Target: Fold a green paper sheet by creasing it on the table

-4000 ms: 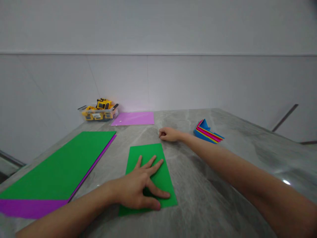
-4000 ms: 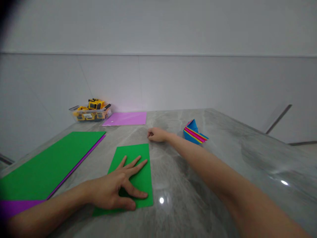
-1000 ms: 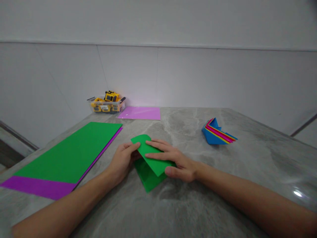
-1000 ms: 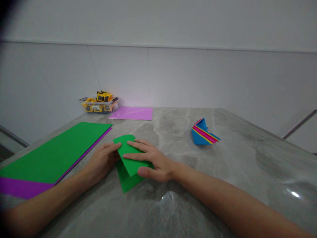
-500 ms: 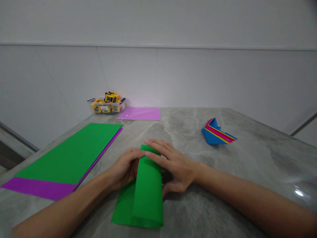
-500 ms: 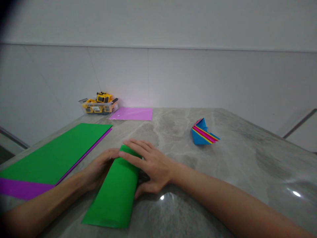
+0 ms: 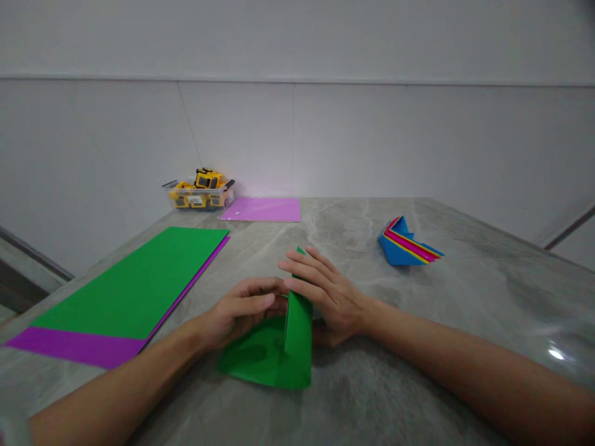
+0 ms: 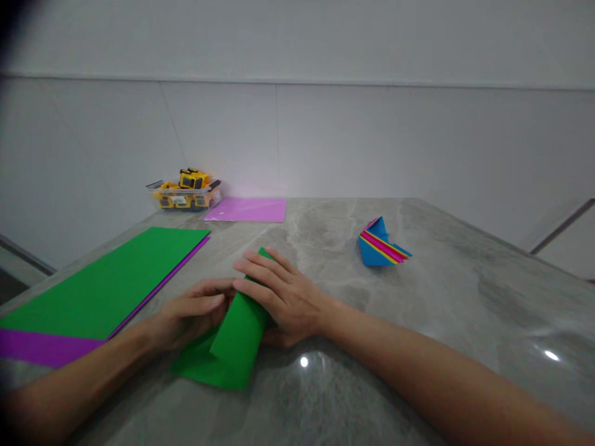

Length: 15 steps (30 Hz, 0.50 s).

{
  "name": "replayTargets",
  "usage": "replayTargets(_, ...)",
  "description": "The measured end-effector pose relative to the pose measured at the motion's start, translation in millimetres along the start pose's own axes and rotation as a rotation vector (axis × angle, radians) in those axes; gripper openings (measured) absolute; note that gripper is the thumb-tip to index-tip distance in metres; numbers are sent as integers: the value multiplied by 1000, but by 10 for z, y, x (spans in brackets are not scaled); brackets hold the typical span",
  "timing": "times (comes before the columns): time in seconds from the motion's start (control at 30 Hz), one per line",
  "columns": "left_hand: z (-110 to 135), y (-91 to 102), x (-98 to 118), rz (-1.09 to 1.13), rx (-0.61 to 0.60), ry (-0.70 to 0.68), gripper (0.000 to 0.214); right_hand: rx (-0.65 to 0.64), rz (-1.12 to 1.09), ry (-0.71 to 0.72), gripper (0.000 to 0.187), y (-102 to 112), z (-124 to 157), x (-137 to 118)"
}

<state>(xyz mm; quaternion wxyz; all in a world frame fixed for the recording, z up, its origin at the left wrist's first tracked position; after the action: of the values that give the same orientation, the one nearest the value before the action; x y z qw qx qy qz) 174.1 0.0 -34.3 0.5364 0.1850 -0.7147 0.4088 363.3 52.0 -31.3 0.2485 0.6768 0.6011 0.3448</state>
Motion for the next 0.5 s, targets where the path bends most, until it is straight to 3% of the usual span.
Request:
replayTargets(0.1, 64, 72, -9, -293, -14, 13, 34, 81, 124, 61, 58, 29, -20, -26)
replayTargets(0.17, 97, 157, 8, -536, 63, -51, 35, 121, 238, 32, 56, 51, -28, -27)
replayTargets(0.2, 107, 201, 23, -621, 120, -97, 42, 127, 286, 9, 53, 61, -33, -24)
replayTargets(0.3, 97, 261, 54, -780, 63, -196, 71, 117, 346, -48, 41, 82, -49, -6)
replayTargets(0.4, 61, 268, 56, -842, 48, -194, 69, 113, 341, -76, 26, 96, -62, 14)
replayTargets(0.5, 25, 288, 25, -557, 278, -107, 46, 126, 389, -131, 16, 123, -68, 38)
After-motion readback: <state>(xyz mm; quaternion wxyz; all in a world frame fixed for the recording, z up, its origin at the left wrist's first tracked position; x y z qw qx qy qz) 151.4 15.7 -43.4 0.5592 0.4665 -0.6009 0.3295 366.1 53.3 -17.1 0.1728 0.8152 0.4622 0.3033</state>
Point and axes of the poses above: each hand's wrist, its own z-axis away from the middle knuckle, its own y-axis out of the back of the hand, x = y × z, the point moved 2 cm from there along -z, towards the middle knuckle, and after that the axes turned 4 degrees about -x, right-handed, at the moved point
